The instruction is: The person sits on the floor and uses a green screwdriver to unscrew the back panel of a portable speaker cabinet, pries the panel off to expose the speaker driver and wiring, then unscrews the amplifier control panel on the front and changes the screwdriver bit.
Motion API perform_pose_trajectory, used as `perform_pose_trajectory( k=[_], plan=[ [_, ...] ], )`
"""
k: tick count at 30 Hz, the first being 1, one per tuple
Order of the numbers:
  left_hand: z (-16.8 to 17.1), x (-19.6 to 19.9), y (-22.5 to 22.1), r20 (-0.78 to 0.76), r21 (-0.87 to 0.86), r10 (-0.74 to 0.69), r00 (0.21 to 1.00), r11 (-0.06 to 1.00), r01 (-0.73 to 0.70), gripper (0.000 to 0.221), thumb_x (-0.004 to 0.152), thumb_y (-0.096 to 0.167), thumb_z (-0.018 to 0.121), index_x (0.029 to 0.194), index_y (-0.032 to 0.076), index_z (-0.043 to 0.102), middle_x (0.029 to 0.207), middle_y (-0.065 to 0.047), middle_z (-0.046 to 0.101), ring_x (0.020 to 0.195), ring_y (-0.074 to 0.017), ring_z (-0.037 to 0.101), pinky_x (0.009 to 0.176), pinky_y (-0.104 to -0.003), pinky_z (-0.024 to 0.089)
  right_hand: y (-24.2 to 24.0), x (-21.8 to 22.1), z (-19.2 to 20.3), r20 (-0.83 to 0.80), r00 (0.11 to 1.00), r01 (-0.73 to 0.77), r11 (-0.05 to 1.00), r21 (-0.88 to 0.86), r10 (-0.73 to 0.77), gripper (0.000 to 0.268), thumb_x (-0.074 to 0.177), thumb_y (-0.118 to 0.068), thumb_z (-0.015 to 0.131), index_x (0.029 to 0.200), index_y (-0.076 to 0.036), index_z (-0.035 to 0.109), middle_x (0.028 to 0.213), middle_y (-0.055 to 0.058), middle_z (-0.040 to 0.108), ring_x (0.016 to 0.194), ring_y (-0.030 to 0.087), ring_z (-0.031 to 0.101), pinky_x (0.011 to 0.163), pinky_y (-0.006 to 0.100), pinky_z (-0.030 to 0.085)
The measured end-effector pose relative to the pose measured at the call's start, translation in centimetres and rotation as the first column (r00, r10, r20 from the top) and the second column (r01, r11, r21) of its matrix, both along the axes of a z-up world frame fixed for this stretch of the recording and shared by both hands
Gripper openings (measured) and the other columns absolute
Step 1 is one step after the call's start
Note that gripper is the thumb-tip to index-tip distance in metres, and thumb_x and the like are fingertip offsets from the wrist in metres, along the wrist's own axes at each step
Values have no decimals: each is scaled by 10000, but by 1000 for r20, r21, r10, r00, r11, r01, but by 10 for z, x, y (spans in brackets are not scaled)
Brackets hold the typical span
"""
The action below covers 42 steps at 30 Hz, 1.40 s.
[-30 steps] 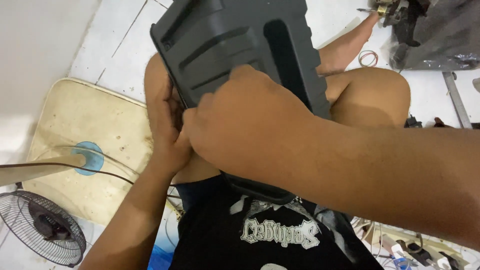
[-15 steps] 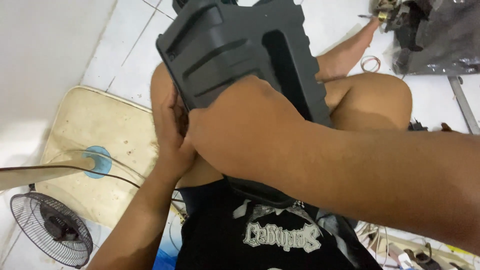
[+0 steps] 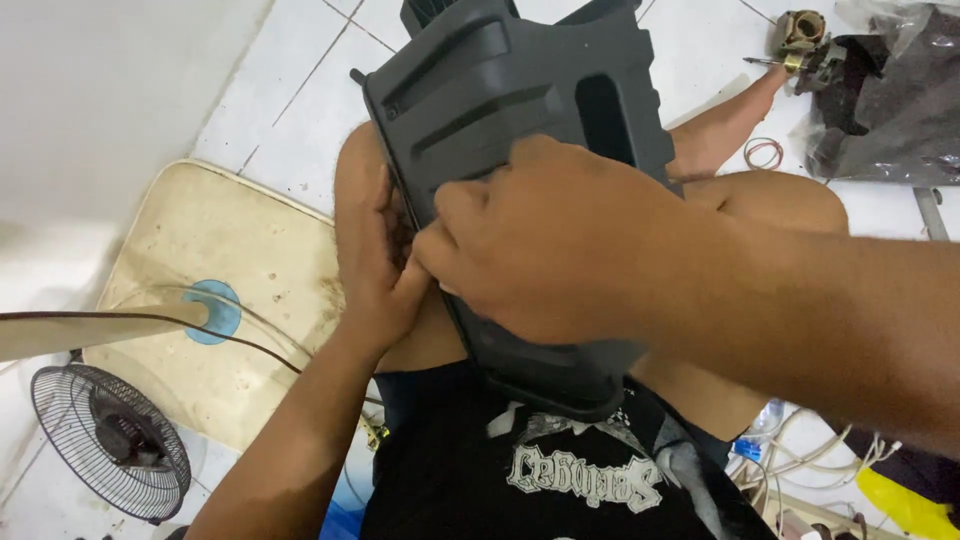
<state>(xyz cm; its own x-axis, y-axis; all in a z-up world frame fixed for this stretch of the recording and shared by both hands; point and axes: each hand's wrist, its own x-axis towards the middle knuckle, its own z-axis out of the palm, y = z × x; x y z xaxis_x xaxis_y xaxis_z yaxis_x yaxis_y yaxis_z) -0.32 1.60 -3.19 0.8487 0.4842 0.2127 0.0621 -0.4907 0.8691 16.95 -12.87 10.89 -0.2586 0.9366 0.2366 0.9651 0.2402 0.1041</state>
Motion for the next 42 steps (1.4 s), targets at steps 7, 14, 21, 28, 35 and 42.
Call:
perform_pose_trajectory(
  k=[7,14,21,28,35,42],
  plan=[
    [-5,-2,4,15,-146,-58,998,988,59,765,899,-58,488,1603,-11,191,1357,-168,563,872,-149,499,762,-240,417,-17,-5,16,96,966,251,955,-158,-238,395,1029,-521,606,1023,-128,569,701,38,586,289,152,487,332,312,440],
    [1,-3,2,25,-107,-55,998,993,57,757,902,-48,501,1597,-12,202,1464,-213,550,950,-175,576,803,-238,442,-43,-9,12,281,906,360,925,-119,-316,548,1076,-719,525,993,-178,548,613,-25,580,379,158,535,420,268,390],
    [-4,-2,3,39,-91,-53,998,994,56,741,915,-11,497,1591,-33,197,1463,-226,541,913,-165,561,788,-237,433,-40,-5,18,9,965,261,954,-146,-262,277,1072,-390,641,918,-173,561,705,-22,544,491,139,529,539,307,419],
    [-10,-5,2,42,-206,-85,996,974,92,774,923,-53,481,1625,27,164,1301,-133,557,907,-145,500,814,-240,412,-41,2,14,-171,982,63,992,-114,-82,284,813,-152,659,1089,-141,593,939,45,521,771,212,522,761,368,444],
    [-3,-5,1,38,-147,-110,993,982,115,754,938,-15,514,1605,-11,162,1373,-201,544,1045,-211,581,902,-285,487,-39,5,11,-77,995,49,992,-120,-58,378,892,-333,622,1202,-129,551,988,54,539,750,213,561,712,344,481],
    [-4,-5,0,60,-224,-149,987,962,159,744,985,12,499,1616,10,106,1568,-267,431,1259,-291,578,1007,-331,495,-37,-2,9,-225,962,123,983,-139,-152,259,894,-228,669,1077,-93,544,862,34,535,713,194,569,711,356,434]
  ],
)
